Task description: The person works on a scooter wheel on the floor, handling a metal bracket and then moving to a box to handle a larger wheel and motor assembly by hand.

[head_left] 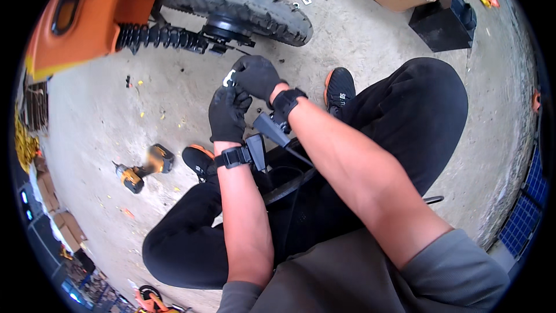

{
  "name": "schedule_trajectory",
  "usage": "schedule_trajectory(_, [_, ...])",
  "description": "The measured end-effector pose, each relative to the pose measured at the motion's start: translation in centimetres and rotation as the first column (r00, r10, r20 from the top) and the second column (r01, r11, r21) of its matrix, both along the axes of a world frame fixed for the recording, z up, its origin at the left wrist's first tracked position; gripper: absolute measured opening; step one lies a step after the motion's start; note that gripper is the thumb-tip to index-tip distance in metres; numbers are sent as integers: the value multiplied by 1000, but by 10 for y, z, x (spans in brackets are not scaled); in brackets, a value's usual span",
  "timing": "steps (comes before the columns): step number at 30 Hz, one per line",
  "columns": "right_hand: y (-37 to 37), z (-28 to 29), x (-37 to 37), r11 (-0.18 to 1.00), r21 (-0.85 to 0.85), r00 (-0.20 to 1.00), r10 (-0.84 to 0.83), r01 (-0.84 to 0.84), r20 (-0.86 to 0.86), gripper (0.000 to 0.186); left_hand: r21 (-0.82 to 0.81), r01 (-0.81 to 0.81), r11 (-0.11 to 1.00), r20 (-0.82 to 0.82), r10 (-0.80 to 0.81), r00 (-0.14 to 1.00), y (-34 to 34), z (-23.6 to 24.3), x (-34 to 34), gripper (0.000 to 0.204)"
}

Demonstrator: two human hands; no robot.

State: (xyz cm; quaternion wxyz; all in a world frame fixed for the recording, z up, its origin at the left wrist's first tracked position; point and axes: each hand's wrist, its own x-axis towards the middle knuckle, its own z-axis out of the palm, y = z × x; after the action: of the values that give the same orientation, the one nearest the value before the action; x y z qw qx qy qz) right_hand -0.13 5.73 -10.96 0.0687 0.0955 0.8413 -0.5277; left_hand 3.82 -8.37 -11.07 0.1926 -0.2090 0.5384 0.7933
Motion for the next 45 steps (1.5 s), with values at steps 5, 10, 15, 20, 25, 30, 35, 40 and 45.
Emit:
schedule_trajectory(5, [-11, 8, 10, 857, -460, 958, -118, 231, 262, 29, 2, -8, 1000, 21, 8, 1000, -3, 5, -10, 35])
schedule_trajectory(10, [-13, -5, 5, 823, -515, 963, -136, 241, 233, 32, -840, 200, 504, -233, -669, 706, -14, -1, -23, 32])
schedule_trajectory(15, [-9, -11, 2, 765, -625, 986, -80, 154, 144, 32, -987, -21, 157, -148, -868, 474, -1, 15, -33, 23])
schedule_trajectory(20, [-11, -14, 3, 747, -619, 970, -206, 241, 129, 29, -967, 217, 132, 28, -793, 608, -11, 7, -52, 28])
schedule_trajectory(25, [-17, -23, 10, 618, -716, 928, -356, 325, 114, 27, -828, 300, 473, -81, -631, 771, -5, 2, -51, 25])
schedule_trajectory(30, [-23, -21, 11, 411, -803, 883, -372, 433, 286, 20, -801, 217, 558, -217, -607, 764, -4, 13, -50, 29])
schedule_trajectory(35, [-20, -12, 15, 372, -822, 897, -272, 431, 348, 18, -559, 309, 769, -159, -465, 871, -13, 14, -51, 35])
schedule_trajectory(40, [-30, -13, 20, 166, -880, 873, -299, 446, 386, 18, -277, 268, 922, -124, -311, 942, -5, 21, -50, 41])
schedule_trajectory(45, [-53, -18, 25, -127, -888, 847, -266, 442, 460, 15, -267, 259, 928, -109, -296, 949, 2, 36, -48, 41])
